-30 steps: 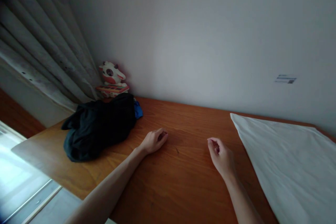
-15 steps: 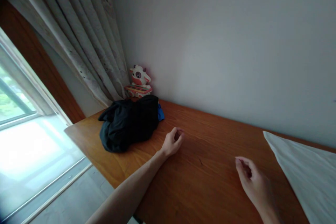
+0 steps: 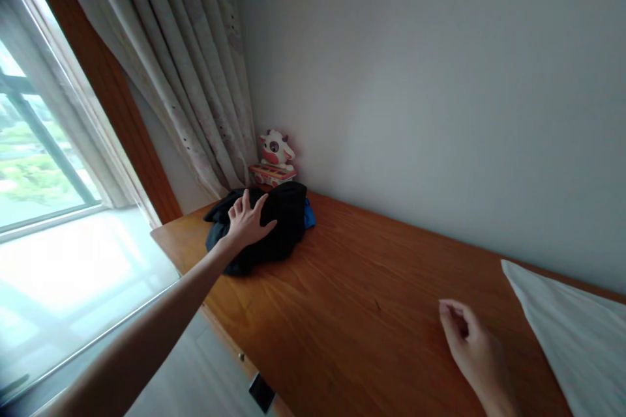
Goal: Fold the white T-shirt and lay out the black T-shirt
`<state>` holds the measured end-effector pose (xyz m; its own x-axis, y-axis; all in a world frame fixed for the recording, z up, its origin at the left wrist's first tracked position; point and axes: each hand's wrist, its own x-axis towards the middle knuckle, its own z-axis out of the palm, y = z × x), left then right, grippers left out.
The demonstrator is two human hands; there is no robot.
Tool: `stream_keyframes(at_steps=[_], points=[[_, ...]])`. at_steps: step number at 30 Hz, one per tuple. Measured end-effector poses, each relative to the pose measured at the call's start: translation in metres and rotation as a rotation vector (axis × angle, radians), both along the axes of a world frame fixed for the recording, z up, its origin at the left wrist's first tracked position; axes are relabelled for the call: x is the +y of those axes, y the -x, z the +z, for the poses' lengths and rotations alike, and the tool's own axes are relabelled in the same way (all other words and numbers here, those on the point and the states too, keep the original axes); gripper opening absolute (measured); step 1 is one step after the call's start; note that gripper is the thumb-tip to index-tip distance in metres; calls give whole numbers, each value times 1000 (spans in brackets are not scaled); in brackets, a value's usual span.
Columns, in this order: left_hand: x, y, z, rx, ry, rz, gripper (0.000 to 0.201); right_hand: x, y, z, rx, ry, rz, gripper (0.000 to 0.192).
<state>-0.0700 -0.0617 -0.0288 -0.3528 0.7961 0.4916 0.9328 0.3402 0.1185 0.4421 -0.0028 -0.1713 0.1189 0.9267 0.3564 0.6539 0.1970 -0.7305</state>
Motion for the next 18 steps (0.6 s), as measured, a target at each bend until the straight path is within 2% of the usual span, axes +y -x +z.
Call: stream_keyframes(at_steps=[2,4,6,7,8,11,14,16,18], points=[[-3,18,1,-33,187,96,95,0,0,0,13,-2,10,50],[-4,33,-1,-60,312,84,91,0,0,0,12,0,12,50],[-4,44,-3,-85,318,19,80,-1,1,-1,6,-5,10,50],[-4,49,-3,-126,270,6,75,-1,1,-1,6,-9,11,50],[-3,54,-3,-213,171,7,70,-1,1,0,10,-11,15,50],[3,67,3,-555,-264,38,55,-1,2,0,20,15,27,51],[16,73,20,-716,-568,8,46,-1,2,1,22,46,22,51],[28,67,37,-812,-787,-110,46,-1,2,1,35,35,23,51],[39,48,56,-863,-988,-328,45,-1,3,1,45,20,29,51]])
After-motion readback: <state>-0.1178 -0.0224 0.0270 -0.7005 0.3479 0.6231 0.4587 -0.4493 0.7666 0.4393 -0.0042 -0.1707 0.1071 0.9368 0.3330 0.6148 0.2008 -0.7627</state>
